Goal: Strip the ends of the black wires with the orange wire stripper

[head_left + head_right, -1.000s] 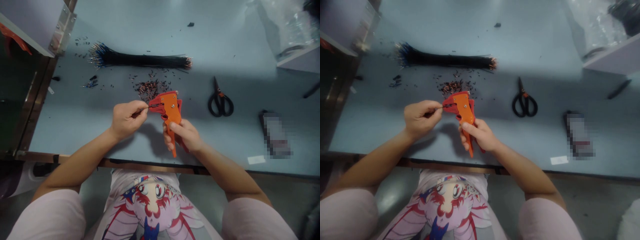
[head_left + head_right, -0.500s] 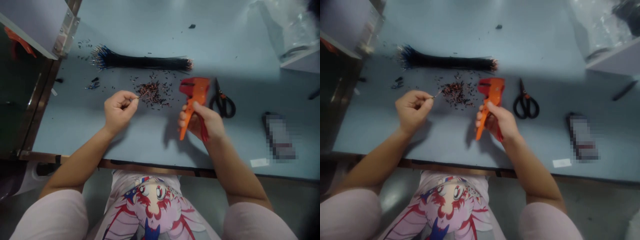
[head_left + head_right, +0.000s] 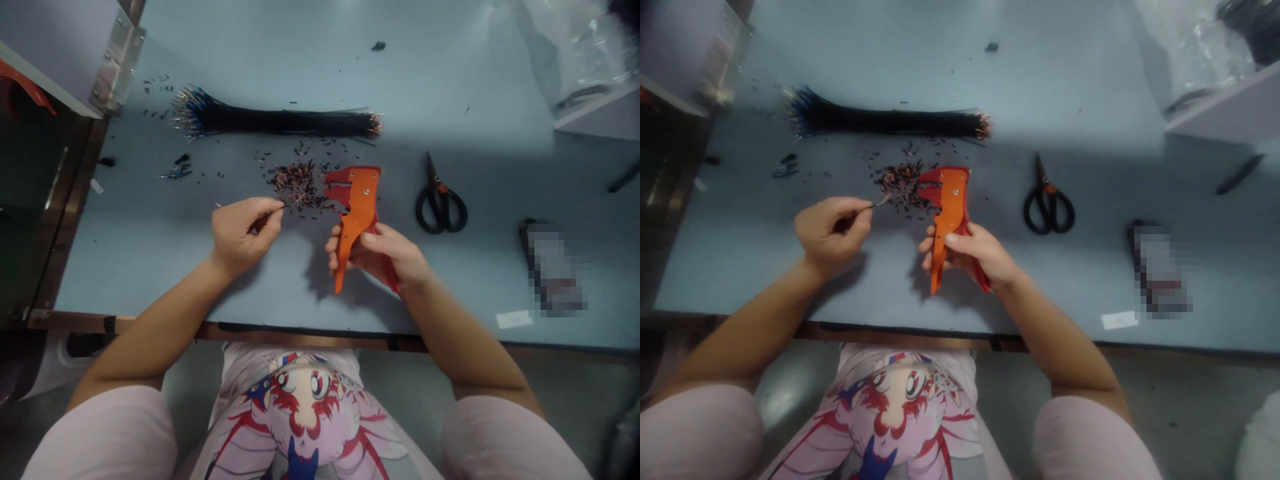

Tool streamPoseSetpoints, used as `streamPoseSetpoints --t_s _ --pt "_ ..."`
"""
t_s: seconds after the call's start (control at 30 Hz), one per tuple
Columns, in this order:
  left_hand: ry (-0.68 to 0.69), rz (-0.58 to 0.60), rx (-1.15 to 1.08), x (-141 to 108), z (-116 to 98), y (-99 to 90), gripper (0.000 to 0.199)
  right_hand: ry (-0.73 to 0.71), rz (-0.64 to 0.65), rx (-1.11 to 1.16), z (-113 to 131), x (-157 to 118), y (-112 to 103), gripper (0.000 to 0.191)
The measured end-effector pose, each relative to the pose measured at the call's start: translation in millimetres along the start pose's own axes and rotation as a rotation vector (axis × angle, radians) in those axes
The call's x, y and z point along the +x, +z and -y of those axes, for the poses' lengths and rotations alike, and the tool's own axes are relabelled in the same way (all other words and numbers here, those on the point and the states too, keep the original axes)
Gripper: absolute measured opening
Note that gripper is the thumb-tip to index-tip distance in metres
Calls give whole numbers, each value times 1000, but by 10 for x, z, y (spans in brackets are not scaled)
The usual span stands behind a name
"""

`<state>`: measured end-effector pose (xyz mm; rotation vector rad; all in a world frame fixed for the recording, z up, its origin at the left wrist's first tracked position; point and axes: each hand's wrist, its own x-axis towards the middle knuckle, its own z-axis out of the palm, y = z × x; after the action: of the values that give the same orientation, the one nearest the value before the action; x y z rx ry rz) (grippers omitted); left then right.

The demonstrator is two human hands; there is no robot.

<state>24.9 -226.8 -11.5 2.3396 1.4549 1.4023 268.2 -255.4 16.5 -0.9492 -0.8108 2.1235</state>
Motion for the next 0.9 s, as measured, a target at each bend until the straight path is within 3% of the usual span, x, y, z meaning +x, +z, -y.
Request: streamPoseSetpoints --t_s 0.13,0.27,0.37,0.5,0.7,0.77,0.9 --pt "124 -102 -26 27 -23 -24 8 -46 -39 -242 21 -52 45 39" --pt "291 -151 -14 62 -19 -73 18 242 50 -174 20 -66 103 40" --pt "314 -166 0 72 -13 -86 20 349 100 -144 -37 -43 144 40" --pt "245 -146 -83 71 -7 -63 17 336 48 -224 -102 -15 170 35" --pt "105 -50 -90 37 4 -6 10 332 -6 -48 -145 32 97 35" --pt "29 -14 -58 20 0 11 8 248 45 -1 -154 36 68 37" --pt "-83 -100 -120 -6 -13 28 7 -8 152 -19 -147 15 28 36"
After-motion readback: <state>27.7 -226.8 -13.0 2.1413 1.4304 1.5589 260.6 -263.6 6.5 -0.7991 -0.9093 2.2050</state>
